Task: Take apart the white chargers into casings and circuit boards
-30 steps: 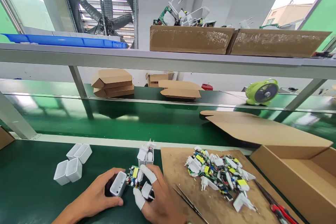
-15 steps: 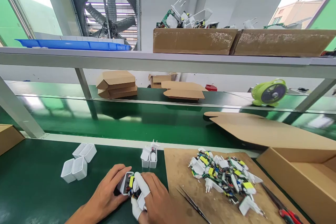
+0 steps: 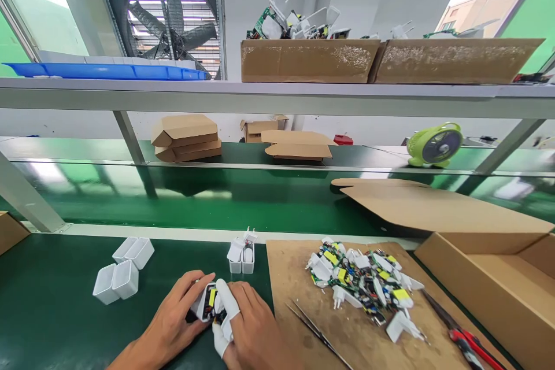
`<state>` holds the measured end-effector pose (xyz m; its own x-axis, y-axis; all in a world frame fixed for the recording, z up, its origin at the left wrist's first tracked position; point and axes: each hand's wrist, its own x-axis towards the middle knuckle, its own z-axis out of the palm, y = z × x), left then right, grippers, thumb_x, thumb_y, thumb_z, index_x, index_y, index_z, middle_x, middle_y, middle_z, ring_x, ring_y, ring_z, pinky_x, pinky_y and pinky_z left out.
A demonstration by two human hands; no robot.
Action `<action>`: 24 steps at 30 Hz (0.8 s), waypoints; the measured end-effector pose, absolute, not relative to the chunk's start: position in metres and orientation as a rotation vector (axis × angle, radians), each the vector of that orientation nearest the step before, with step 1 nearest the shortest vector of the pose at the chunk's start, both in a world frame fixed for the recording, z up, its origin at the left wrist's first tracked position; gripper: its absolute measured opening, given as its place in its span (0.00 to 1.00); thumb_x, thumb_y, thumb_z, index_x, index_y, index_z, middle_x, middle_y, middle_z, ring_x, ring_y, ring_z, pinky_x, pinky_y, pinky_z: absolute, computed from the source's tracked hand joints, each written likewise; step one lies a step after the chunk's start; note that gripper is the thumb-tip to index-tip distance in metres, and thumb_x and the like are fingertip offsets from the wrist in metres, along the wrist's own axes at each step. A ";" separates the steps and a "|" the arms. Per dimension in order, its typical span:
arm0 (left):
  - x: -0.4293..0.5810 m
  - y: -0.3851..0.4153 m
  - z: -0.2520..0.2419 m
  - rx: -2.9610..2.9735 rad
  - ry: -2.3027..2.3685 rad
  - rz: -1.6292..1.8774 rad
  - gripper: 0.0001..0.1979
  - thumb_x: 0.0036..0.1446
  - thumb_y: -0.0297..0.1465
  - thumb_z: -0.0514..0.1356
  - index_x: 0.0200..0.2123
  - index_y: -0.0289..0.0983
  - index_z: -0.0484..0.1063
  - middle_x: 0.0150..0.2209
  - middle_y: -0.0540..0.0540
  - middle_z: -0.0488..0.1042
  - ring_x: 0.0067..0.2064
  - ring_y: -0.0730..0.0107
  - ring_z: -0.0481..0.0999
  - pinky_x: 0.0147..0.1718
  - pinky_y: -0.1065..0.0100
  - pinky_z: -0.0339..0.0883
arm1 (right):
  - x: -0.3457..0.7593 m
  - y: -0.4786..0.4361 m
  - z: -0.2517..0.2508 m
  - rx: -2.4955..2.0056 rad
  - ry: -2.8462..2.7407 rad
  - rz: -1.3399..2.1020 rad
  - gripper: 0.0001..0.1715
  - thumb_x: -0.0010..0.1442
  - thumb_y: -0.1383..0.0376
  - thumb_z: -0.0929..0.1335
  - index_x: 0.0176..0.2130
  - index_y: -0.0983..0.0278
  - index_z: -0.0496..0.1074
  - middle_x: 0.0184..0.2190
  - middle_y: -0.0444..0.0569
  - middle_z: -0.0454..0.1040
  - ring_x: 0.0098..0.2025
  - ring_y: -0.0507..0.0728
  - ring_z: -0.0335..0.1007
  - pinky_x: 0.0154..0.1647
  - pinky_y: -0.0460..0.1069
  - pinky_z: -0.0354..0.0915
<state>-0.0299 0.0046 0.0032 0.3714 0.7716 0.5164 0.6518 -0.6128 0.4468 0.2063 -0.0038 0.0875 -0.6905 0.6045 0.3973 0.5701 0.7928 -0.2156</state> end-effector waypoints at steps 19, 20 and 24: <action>-0.030 0.006 0.009 2.480 1.285 1.070 0.33 0.65 0.26 0.61 0.70 0.39 0.57 0.56 0.35 0.68 0.52 0.51 0.76 0.50 0.53 0.78 | 0.205 0.002 0.073 -0.910 -2.503 0.138 0.42 0.56 0.79 0.66 0.68 0.73 0.55 0.55 0.64 0.72 0.53 0.67 0.71 0.52 0.60 0.77; -0.030 0.006 0.010 2.479 1.285 1.068 0.33 0.65 0.25 0.61 0.70 0.39 0.56 0.55 0.35 0.68 0.52 0.51 0.76 0.50 0.53 0.78 | 0.205 0.002 0.073 -0.909 -2.503 0.129 0.42 0.57 0.78 0.66 0.68 0.73 0.55 0.56 0.64 0.72 0.53 0.67 0.71 0.52 0.60 0.77; -0.030 0.005 0.012 2.470 1.280 1.061 0.34 0.64 0.25 0.61 0.71 0.40 0.55 0.55 0.35 0.68 0.52 0.51 0.76 0.50 0.54 0.78 | 0.204 0.000 0.077 -0.877 -2.499 0.089 0.40 0.57 0.79 0.66 0.66 0.73 0.58 0.56 0.64 0.72 0.54 0.67 0.71 0.53 0.60 0.76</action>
<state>-0.0303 0.0053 0.0120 0.3806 0.7667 0.5170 0.6501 -0.6195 0.4400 0.2035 0.0001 0.0772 -0.6755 0.6034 0.4238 0.5716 0.7916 -0.2159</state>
